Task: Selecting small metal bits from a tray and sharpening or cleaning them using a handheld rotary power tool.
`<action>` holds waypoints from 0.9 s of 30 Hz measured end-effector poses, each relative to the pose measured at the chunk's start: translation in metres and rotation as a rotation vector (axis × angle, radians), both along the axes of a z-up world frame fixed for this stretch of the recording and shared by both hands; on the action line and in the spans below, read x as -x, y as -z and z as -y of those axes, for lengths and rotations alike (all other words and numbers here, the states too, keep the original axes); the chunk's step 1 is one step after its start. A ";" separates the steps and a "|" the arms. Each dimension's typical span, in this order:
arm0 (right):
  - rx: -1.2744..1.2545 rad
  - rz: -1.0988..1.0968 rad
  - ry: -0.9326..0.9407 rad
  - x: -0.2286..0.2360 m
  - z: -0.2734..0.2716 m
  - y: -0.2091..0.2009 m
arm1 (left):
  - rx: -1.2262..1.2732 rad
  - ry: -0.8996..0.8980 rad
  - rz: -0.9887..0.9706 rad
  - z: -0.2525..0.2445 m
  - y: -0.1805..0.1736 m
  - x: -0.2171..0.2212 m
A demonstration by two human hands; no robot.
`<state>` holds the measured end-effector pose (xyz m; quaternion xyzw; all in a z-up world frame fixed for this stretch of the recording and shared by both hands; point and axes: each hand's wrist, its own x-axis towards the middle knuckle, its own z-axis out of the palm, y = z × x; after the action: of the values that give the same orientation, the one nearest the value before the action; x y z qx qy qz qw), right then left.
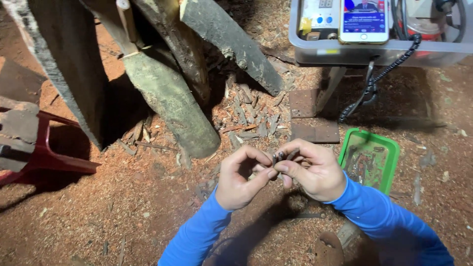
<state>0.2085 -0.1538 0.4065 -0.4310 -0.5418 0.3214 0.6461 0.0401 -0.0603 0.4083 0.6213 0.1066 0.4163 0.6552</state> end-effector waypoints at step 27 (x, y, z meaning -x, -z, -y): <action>0.102 0.034 0.082 -0.009 -0.003 0.006 | 0.000 0.019 -0.051 -0.011 0.011 -0.011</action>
<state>0.2174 -0.1513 0.4008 -0.4906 -0.5174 0.3147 0.6266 0.0512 -0.0496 0.3974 0.6328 0.1175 0.3941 0.6560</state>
